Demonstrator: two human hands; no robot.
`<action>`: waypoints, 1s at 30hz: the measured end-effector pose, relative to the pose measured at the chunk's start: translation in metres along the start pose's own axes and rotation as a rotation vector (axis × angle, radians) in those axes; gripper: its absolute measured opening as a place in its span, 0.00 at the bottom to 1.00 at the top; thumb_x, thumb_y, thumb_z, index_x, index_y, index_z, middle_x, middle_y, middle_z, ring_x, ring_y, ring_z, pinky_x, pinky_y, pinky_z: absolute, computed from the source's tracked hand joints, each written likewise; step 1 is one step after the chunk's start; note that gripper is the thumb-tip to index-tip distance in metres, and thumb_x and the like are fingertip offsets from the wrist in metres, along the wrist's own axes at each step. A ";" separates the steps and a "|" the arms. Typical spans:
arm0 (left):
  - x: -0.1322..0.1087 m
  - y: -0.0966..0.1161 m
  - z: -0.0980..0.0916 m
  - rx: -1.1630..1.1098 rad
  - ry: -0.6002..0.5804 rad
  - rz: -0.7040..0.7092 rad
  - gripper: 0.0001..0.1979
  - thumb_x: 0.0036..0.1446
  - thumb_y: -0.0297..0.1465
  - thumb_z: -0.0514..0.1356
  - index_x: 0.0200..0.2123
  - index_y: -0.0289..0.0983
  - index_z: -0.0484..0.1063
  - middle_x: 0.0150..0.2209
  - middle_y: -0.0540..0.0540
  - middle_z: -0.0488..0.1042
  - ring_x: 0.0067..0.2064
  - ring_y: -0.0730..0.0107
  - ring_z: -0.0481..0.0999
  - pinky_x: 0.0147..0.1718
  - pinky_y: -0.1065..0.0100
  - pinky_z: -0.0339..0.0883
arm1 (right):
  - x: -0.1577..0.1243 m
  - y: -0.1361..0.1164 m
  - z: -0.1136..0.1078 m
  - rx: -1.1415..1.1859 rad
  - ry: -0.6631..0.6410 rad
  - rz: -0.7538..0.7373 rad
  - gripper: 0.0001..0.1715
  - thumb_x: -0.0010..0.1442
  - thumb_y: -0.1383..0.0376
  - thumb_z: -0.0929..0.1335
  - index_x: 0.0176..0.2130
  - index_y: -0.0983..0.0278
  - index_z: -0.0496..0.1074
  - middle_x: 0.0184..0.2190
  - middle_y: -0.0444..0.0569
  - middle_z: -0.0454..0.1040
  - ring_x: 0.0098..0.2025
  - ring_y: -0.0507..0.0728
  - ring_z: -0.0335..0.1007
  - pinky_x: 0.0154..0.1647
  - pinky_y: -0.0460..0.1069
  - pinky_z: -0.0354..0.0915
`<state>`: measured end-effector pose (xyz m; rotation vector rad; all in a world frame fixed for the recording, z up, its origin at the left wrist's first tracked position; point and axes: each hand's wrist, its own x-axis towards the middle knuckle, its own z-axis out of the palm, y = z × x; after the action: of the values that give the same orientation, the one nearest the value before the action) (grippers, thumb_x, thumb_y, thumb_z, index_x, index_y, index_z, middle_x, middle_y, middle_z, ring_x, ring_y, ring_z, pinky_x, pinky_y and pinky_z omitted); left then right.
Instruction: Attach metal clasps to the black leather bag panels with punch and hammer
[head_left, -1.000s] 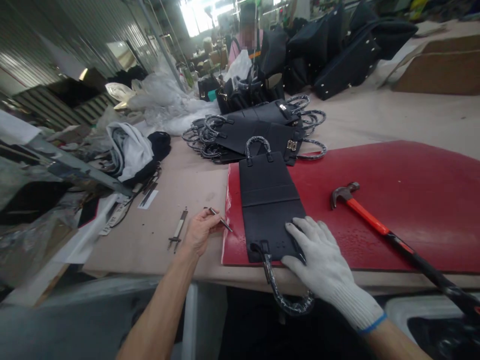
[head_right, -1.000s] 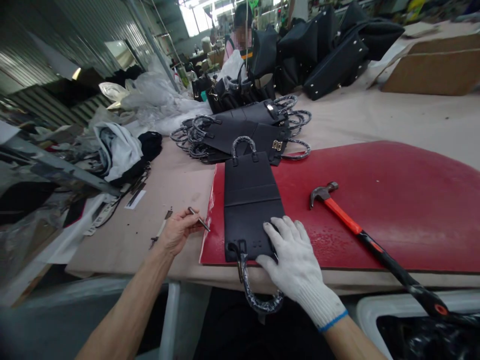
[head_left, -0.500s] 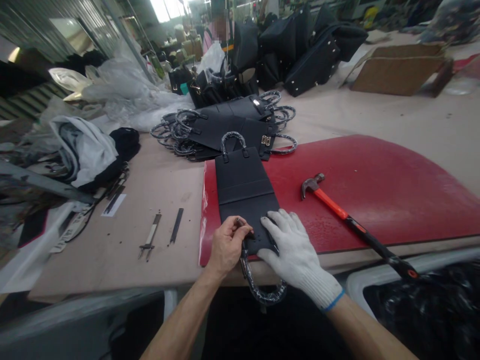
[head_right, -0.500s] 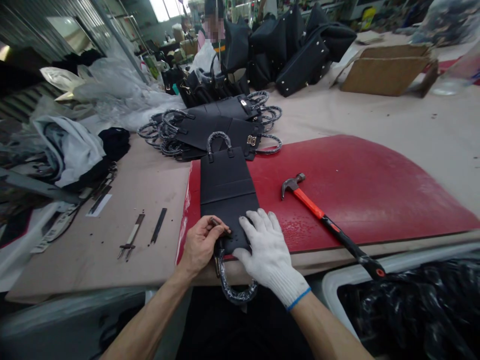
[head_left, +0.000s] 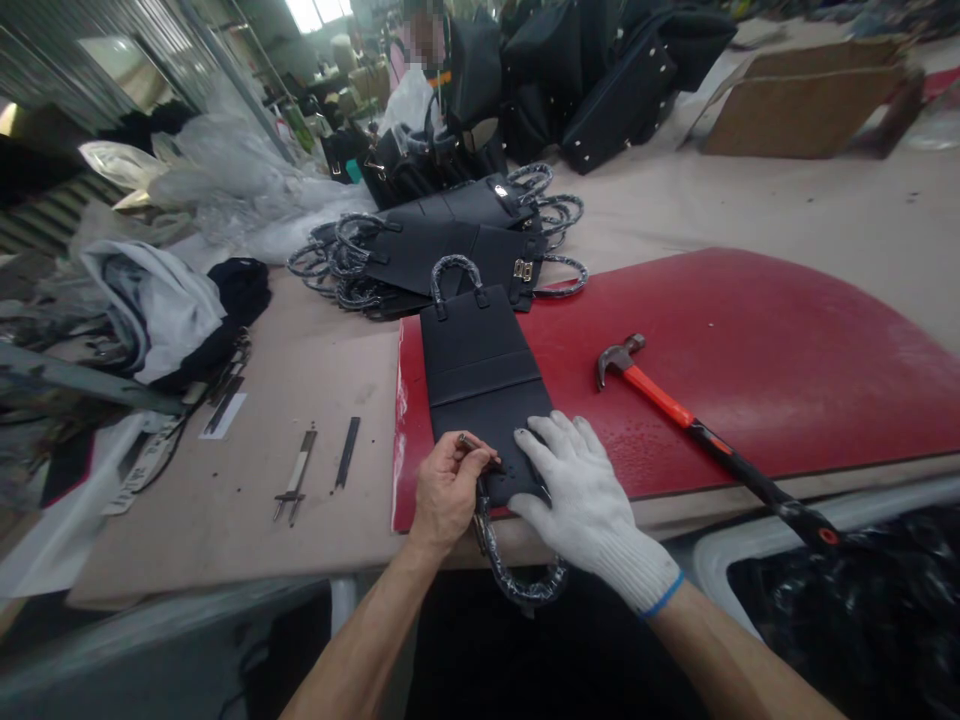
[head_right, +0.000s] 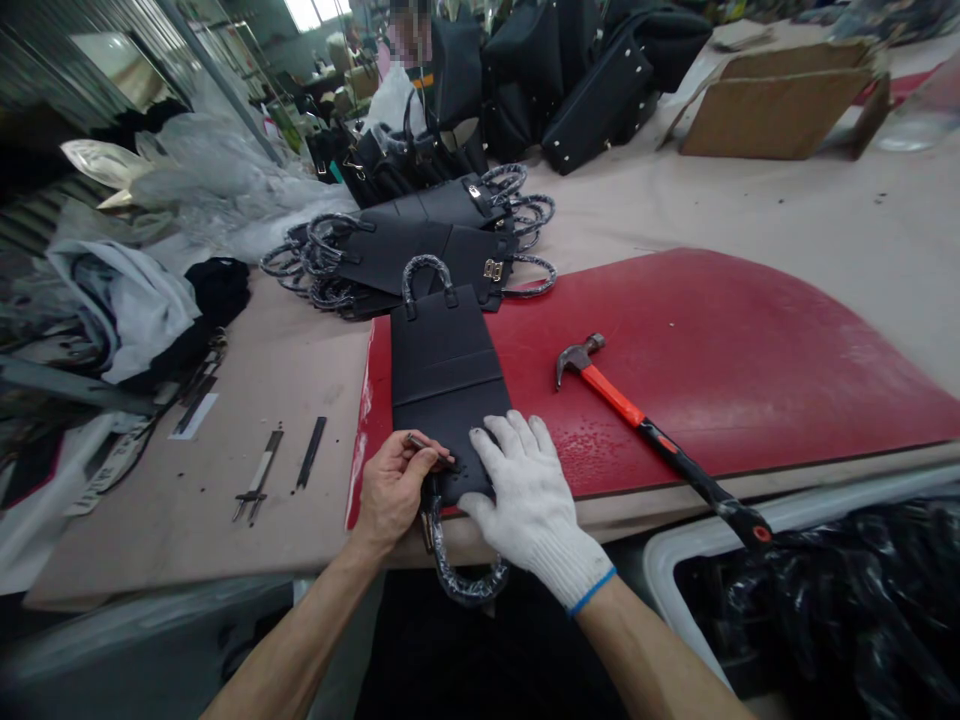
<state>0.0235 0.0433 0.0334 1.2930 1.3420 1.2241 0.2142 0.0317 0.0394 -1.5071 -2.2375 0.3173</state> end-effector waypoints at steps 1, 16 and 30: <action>0.000 0.000 0.000 -0.008 0.002 -0.001 0.05 0.63 0.33 0.62 0.36 0.38 0.72 0.34 0.48 0.81 0.37 0.67 0.83 0.40 0.67 0.78 | 0.000 0.000 0.000 0.002 0.000 0.001 0.41 0.54 0.58 0.75 0.64 0.64 0.69 0.67 0.58 0.65 0.71 0.73 0.53 0.74 0.69 0.45; -0.004 -0.001 0.001 0.071 -0.009 0.059 0.03 0.63 0.31 0.61 0.36 0.39 0.73 0.35 0.48 0.81 0.37 0.67 0.82 0.41 0.68 0.75 | 0.000 0.000 0.000 0.000 -0.001 -0.006 0.40 0.55 0.57 0.75 0.64 0.64 0.70 0.66 0.57 0.66 0.71 0.73 0.53 0.74 0.69 0.44; -0.005 0.003 0.006 0.298 -0.094 0.279 0.05 0.63 0.29 0.58 0.35 0.40 0.73 0.32 0.49 0.79 0.32 0.69 0.78 0.34 0.70 0.68 | -0.014 0.063 -0.053 -0.155 0.256 0.248 0.28 0.66 0.56 0.64 0.59 0.68 0.70 0.57 0.63 0.73 0.57 0.71 0.71 0.58 0.66 0.68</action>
<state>0.0299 0.0383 0.0358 1.7749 1.3443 1.1586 0.2956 0.0406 0.0575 -1.7997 -1.9158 0.0190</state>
